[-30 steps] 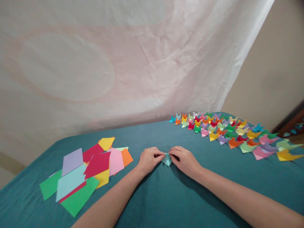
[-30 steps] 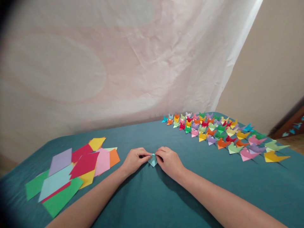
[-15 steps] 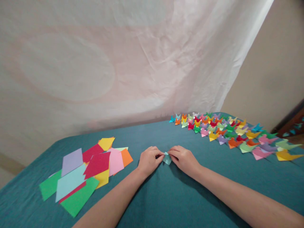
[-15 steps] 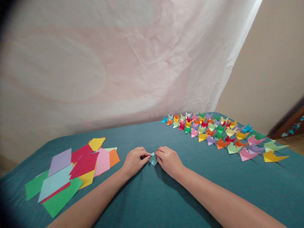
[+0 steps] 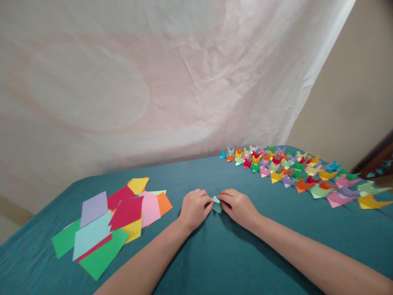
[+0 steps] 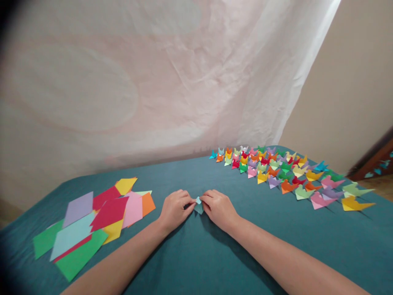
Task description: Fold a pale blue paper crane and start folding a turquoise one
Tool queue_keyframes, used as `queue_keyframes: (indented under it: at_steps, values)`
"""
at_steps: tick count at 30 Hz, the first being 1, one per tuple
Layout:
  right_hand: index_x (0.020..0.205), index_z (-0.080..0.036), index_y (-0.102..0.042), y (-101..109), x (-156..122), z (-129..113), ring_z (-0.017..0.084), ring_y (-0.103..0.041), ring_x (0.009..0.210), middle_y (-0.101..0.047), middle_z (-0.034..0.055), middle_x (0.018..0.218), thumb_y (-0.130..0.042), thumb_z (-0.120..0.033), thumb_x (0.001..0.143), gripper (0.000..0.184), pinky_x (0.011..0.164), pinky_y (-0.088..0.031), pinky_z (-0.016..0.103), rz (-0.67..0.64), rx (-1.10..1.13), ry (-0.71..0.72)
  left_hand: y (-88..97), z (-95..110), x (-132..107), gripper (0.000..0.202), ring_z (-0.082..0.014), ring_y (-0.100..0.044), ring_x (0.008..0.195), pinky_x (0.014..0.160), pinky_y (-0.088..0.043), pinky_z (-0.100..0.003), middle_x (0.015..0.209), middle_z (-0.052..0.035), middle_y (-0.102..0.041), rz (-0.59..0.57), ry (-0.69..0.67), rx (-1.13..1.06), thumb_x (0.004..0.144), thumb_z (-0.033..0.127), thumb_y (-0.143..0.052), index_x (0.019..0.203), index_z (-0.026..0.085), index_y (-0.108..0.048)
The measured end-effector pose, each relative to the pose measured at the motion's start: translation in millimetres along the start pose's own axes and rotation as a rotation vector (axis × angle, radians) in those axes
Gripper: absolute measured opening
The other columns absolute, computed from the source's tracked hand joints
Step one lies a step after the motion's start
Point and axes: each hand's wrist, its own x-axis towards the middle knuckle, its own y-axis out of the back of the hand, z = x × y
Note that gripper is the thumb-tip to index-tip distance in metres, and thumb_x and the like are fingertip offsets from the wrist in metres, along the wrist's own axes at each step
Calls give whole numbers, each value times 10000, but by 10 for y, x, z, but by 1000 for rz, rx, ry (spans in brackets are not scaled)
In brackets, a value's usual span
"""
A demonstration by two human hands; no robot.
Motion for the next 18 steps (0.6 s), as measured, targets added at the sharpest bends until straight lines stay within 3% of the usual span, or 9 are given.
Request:
queue_keyframes:
  at_steps: [8, 18]
  values:
    - [1022, -208, -659, -13, -16, 7, 173, -605, 881, -663, 46, 975, -500, -122, 856, 245, 811, -480, 287, -10, -1, -4, 27, 29, -11, 204, -174, -515, 760, 664, -339, -302, 782, -34, -618, 31, -44, 88, 891, 283, -490, 856, 217, -679]
    - [981, -212, -678, -30, 2, 9, 172, -597, 864, -675, 34, 933, -528, -139, 853, 210, 802, -467, 283, -7, -52, 15, -1, 9, -7, 168, -159, -530, 757, 680, -371, -279, 779, -19, -621, 15, 12, 35, 865, 272, -528, 815, 217, -678]
